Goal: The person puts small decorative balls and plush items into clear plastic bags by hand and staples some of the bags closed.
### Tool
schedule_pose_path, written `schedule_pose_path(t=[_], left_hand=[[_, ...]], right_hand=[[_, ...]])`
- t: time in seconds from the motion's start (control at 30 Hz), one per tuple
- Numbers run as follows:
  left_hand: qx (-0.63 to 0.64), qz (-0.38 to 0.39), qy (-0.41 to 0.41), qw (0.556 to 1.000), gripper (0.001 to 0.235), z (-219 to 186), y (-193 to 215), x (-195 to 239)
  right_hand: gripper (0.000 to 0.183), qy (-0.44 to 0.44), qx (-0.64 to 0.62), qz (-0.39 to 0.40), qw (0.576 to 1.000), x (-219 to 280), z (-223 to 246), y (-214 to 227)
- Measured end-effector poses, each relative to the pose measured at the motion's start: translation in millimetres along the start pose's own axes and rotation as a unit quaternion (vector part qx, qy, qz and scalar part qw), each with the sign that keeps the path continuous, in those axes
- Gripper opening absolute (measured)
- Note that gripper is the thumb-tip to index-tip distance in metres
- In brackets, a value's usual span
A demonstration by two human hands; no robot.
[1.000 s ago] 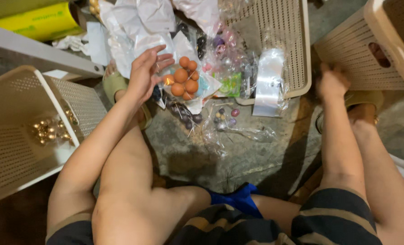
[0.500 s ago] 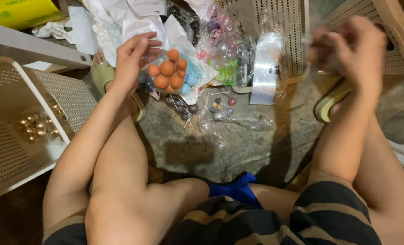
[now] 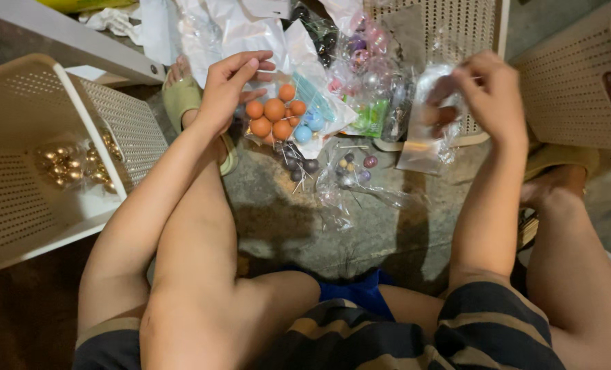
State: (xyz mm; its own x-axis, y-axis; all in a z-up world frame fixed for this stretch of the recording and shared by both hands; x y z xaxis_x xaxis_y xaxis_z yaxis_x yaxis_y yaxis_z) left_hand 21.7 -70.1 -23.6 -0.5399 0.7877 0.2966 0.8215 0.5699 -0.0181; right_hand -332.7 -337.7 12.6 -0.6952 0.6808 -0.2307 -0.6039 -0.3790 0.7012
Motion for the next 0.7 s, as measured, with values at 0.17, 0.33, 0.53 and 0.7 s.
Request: schedule_pose_path(t=[0.17,0.33,0.53,0.7], left_hand=[[0.010,-0.005,0.006,1.000,0.033,3,2,-1],[0.015,0.002,0.002,1.000,0.034,0,2,0],[0.042,-0.001,0.008,0.999,0.037,-2,2,1],[0.078,0.003,0.018,0.997,0.039,0,0,1]], right_hand=[[0.014,-0.017,0.116,-0.109,0.987,10,-39,19],[0.029,-0.094,-0.019,-0.243,0.965,14,-100,27],[0.059,-0.105,-0.303,-0.374,0.870,31,-154,53],[0.062,-0.210,-0.302,-0.443,0.817,38,-133,32]])
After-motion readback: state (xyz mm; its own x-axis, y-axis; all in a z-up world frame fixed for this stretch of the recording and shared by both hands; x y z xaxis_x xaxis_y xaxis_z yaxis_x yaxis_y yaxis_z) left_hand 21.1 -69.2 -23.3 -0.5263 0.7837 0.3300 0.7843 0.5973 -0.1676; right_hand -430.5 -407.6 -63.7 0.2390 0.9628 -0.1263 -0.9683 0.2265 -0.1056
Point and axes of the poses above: each hand's wrist, its own x-axis away from the middle knuckle, its own y-axis out of the back of the hand, z = x × y, the point moved 7 cm from there along -x, towards the middle knuckle, and after that the axes turned 11 degrees about -z, right-handed, at the moved point
